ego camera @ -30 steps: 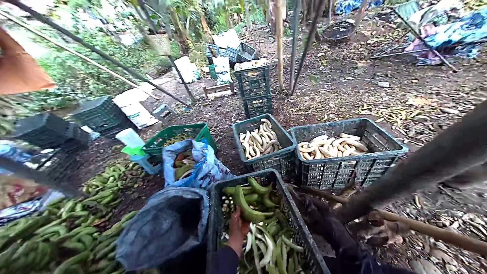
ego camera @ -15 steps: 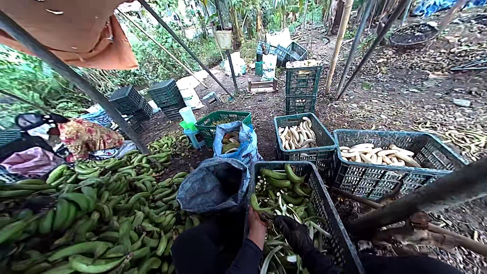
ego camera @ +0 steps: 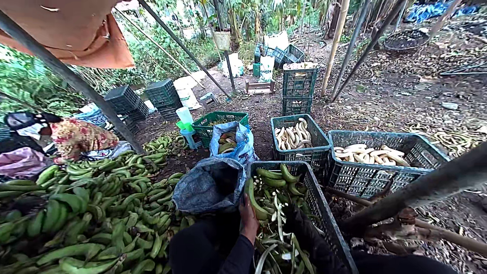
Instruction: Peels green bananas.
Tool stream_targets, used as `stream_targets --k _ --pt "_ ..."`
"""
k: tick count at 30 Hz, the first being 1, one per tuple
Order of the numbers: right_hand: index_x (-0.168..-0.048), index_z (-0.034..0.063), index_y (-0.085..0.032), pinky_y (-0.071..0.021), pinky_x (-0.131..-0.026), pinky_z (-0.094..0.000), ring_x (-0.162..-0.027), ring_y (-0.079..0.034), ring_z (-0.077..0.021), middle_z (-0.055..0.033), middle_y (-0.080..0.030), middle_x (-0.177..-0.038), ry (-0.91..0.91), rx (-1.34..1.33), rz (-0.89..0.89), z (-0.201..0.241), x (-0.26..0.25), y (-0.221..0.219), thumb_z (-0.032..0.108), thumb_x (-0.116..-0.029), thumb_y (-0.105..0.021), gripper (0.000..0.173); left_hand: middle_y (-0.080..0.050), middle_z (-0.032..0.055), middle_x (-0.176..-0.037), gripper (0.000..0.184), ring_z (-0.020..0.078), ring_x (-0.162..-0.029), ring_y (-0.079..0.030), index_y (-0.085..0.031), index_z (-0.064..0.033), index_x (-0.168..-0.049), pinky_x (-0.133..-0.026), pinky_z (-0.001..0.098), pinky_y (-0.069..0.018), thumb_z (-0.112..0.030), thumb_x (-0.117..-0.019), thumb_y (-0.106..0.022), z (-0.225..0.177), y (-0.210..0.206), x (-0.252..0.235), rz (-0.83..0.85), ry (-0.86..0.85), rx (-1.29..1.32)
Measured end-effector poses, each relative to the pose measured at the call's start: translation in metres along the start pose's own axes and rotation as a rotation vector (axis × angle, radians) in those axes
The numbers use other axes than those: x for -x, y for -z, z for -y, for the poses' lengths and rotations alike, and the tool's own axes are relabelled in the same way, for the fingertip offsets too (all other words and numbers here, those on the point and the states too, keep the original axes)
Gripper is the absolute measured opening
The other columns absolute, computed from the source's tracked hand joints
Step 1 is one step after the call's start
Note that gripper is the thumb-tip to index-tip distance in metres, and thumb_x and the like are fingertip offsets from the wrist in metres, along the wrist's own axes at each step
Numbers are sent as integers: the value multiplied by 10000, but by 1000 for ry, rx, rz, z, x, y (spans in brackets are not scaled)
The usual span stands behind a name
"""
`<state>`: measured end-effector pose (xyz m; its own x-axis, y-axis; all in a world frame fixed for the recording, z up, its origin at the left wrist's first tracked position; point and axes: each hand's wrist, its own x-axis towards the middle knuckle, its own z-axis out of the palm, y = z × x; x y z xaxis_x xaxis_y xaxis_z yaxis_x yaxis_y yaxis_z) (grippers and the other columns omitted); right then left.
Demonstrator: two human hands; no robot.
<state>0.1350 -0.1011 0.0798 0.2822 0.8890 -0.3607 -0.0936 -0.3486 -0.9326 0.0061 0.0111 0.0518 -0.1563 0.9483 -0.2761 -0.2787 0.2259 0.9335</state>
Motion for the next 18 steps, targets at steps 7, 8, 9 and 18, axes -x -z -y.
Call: stream_targets --k 7,8,9,18 --pt "-1320 19 -568 -541 -638 -411 -672 -599 -205 -119 -622 -884 -1 27 -42 25 26 -36 452 -1124 -192 606 -580 247 -1311 446 45 -1112 -606 -424 168 -1412 -981 191 -482 -112 -1071 -364 -17 -20 13 17 -491 19" --pt "-1355 20 -554 -550 -688 -465 -752 -630 -263 -176 -640 -994 -77 100 4 6 19 -38 467 -1123 -166 635 -582 226 -1286 446 36 -1062 -611 -414 159 -1418 -941 190 -500 -125 -1078 -357 -22 -20 13 8 -489 40" --pt "-1425 21 -507 -562 -766 -519 -855 -663 -319 -227 -645 -1120 -148 148 48 -8 15 -36 462 -1124 -155 640 -591 197 -1254 445 26 -1005 -622 -410 146 -1423 -897 192 -522 -134 -1082 -353 -27 -20 12 4 -480 63" --pt "-1213 234 -739 -510 -851 -595 -980 -712 -244 -52 -759 -1002 357 671 -167 20 25 6 627 -1027 -336 592 -628 96 -815 352 179 -659 -629 -570 -49 -1130 -565 344 -543 -315 -1104 -341 -63 -19 10 273 502 98"
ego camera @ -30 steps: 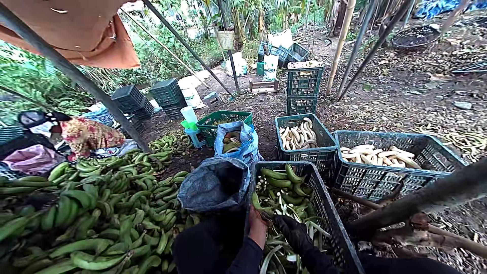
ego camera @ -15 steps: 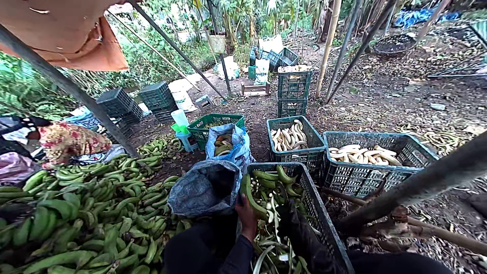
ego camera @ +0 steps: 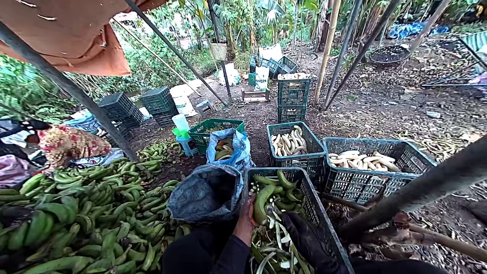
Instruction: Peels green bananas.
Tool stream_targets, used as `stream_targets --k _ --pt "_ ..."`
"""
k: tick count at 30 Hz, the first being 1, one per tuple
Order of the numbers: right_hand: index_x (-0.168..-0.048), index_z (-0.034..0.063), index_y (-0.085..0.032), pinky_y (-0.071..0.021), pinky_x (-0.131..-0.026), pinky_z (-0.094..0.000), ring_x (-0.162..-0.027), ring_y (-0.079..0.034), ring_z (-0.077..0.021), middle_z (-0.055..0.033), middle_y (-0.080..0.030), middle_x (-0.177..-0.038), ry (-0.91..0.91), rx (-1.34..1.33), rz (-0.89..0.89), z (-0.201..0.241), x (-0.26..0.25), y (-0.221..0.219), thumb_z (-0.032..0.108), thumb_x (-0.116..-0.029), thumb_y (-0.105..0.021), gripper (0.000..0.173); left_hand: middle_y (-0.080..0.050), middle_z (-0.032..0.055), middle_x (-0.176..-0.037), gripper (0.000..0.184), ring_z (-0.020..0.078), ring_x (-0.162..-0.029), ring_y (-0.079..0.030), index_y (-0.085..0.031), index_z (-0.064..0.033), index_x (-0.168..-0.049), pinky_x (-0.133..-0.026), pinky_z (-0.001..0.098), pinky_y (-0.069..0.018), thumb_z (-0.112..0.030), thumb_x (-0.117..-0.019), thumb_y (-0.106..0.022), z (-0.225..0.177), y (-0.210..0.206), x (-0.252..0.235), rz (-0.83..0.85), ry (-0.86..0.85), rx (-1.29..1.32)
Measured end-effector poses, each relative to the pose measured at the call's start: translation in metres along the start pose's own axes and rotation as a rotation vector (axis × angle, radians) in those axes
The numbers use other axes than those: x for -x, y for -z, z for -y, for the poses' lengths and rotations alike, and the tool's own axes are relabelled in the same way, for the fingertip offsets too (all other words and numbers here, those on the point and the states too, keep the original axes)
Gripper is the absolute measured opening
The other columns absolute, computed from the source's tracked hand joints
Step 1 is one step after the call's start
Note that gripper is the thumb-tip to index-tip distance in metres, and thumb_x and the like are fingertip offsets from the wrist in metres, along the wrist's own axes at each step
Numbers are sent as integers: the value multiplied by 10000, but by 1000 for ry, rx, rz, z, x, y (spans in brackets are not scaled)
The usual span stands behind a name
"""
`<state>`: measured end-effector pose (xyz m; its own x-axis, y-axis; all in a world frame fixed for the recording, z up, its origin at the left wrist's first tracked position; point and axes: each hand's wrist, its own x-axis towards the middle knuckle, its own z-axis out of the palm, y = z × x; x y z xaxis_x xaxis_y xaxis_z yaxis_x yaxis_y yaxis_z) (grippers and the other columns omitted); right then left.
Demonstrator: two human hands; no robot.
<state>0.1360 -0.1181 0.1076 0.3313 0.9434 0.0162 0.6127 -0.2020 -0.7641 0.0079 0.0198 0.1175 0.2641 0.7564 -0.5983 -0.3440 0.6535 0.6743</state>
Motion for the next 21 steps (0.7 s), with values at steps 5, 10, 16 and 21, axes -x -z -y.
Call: stream_targets --k 5,10,16,21 --pt "-1285 311 -712 -430 -962 -656 -1140 -656 -314 -75 -739 -1137 -158 91 173 -5 -4 -22 676 -1009 -340 590 -649 104 -876 315 169 -720 -632 -607 -27 -1154 -624 342 -537 -265 -1096 -409 15 -3 7 -41 -37 -110" --pt "-1208 242 -723 -493 -866 -636 -1029 -698 -340 -117 -748 -1042 -263 115 0 -17 -50 -53 639 -1034 -341 577 -637 179 -1128 372 203 -958 -631 -544 23 -1338 -848 390 -537 -213 -1122 -354 34 10 17 -56 -254 -305" --pt "-1248 268 -727 -431 -993 -650 -1183 -644 -346 -106 -724 -1210 -249 149 -71 -14 -81 -28 651 -1024 -392 556 -638 171 -1087 388 209 -902 -651 -472 -1 -1388 -788 394 -559 -251 -1128 -329 53 31 11 -83 -186 -83" --pt "-1359 269 -645 -456 -964 -678 -1173 -654 -396 -157 -711 -1243 -450 183 -169 -44 -83 13 629 -1041 -382 547 -649 145 -985 410 158 -812 -644 -543 51 -1300 -757 334 -559 -243 -1134 -311 45 30 18 -66 -246 -335"
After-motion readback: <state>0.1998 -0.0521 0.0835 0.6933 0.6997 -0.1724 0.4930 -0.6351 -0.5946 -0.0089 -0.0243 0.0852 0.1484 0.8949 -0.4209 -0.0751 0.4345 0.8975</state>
